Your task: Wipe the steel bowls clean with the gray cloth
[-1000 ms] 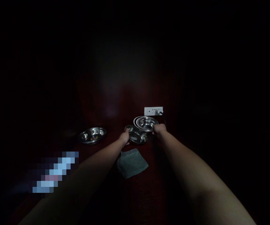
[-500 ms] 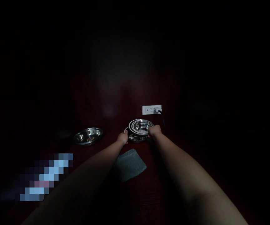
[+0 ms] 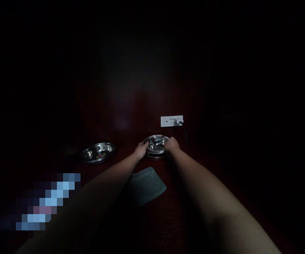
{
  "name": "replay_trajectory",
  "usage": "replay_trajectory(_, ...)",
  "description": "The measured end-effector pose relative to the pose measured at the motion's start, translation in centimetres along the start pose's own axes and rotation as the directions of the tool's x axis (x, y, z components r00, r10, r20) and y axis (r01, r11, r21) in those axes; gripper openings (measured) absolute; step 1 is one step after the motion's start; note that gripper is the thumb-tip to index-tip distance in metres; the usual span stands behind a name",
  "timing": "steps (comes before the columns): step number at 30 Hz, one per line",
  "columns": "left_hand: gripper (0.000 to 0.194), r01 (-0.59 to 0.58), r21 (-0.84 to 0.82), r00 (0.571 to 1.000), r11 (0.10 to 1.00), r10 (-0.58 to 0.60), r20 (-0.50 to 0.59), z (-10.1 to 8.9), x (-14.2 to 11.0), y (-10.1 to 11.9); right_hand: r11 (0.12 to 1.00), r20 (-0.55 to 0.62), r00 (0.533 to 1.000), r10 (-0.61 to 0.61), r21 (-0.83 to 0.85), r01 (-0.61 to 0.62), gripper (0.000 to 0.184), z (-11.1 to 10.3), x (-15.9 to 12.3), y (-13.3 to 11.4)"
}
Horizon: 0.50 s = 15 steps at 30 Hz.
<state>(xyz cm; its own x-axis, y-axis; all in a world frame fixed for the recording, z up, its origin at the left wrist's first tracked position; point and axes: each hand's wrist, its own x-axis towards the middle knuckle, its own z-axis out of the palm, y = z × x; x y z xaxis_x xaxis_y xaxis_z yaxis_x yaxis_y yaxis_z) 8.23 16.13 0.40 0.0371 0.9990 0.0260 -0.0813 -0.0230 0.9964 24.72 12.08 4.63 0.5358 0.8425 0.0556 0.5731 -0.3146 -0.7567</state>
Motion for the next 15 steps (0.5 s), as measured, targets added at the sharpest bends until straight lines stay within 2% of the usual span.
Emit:
replay_trajectory(8,0.035,-0.008,0.257,1.0,0.966,0.015,-0.026,0.04,-0.72,-0.4,0.989,0.008,0.999,-0.053,-0.139,0.054,0.019,0.5,-0.4,-0.43)
replay_trajectory(15,0.036,-0.05,0.458,0.999,0.888,0.052,0.007,-0.02,-0.82,-0.33,0.958,0.017,0.997,-0.069,-0.277,0.071,0.046,0.8,-0.7,-0.61)
